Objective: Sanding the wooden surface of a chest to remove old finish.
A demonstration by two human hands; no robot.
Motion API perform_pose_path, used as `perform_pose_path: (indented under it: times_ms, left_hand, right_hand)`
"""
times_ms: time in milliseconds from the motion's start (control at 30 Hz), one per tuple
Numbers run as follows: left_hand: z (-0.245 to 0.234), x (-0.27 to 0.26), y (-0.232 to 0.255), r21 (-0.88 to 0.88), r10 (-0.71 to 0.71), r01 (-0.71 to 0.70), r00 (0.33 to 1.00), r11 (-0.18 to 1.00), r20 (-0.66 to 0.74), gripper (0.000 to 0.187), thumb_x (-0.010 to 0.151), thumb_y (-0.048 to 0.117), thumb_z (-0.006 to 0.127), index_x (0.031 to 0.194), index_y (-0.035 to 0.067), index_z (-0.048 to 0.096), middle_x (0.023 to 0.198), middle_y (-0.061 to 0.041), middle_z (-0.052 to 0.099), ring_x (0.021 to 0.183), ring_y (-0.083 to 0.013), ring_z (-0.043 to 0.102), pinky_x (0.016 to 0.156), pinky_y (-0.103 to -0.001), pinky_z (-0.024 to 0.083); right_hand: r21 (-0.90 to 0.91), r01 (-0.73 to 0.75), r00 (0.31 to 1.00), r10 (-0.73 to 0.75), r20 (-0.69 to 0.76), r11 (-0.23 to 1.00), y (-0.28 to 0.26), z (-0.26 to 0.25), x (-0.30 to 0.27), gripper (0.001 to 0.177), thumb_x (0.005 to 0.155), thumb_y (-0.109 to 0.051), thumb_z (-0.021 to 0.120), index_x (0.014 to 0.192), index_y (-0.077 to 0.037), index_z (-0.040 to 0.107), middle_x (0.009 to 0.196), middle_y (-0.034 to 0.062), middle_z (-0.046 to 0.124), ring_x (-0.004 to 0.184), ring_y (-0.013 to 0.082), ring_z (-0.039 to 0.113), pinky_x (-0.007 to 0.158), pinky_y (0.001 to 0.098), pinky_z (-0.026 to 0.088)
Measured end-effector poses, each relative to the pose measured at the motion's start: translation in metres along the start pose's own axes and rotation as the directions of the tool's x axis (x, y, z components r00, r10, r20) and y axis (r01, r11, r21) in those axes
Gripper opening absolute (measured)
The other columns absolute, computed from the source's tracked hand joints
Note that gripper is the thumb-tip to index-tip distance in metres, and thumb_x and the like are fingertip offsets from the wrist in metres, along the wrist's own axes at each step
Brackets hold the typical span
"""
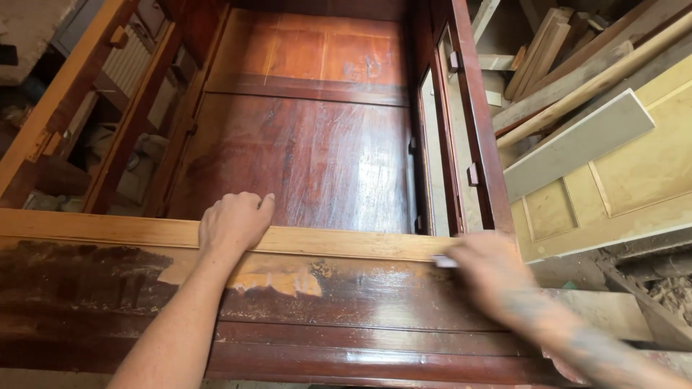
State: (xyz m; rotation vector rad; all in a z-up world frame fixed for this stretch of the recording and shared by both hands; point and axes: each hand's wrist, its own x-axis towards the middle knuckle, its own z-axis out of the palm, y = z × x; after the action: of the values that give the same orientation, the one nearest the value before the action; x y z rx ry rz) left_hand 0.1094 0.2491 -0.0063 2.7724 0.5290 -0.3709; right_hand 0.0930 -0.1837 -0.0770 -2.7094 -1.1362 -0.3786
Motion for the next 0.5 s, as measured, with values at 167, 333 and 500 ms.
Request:
perform_pose_path:
  times_ms: [167, 333, 500]
  left_hand:
    - [-0.004, 0.001, 0.007, 0.026, 0.037, -0.038, 0.998, 0.999, 0.045, 0.059, 0.097, 0.051, 0.041, 0.106, 0.012, 0.083, 0.111, -0.023, 0.078, 0.113, -0.0463, 0.070, 0.097, -0.054, 0.054]
    - [-0.003, -0.004, 0.008, 0.027, 0.023, -0.023, 1.000, 0.999, 0.011, 0.060, 0.097, 0.056, 0.041, 0.106, 0.015, 0.083, 0.110, -0.021, 0.078, 0.113, -0.0459, 0.070, 0.096, -0.054, 0.054]
    - [0.004, 0.003, 0.000, 0.101, 0.015, -0.018, 0.999, 0.995, 0.032, 0.069, 0.100, 0.063, 0.033, 0.112, 0.017, 0.083, 0.115, -0.020, 0.079, 0.119, -0.0433, 0.069, 0.101, -0.053, 0.052]
  right_hand:
    - [-0.136, -0.233, 0.972, 0.232, -0.023, 0.963, 0.076, -0.003, -0.083, 0.017, 0.085, -0.020, 0.071, 0.100, -0.030, 0.070, 0.079, -0.0046, 0.061, 0.087, 0.0197, 0.066, 0.092, 0.0323, 0.053]
    - [0.075, -0.037, 0.998, 0.041, -0.047, 0.996, -0.041, 0.020, 0.032, 0.014, 0.088, -0.020, 0.068, 0.101, -0.022, 0.072, 0.087, 0.0012, 0.062, 0.092, 0.0262, 0.064, 0.084, 0.0387, 0.052]
    - [0.101, 0.028, 0.998, -0.022, -0.061, 0.995, -0.079, 0.026, 0.067, 0.006, 0.087, -0.015, 0.068, 0.091, -0.018, 0.067, 0.087, 0.0040, 0.059, 0.092, 0.0283, 0.062, 0.084, 0.0406, 0.050]
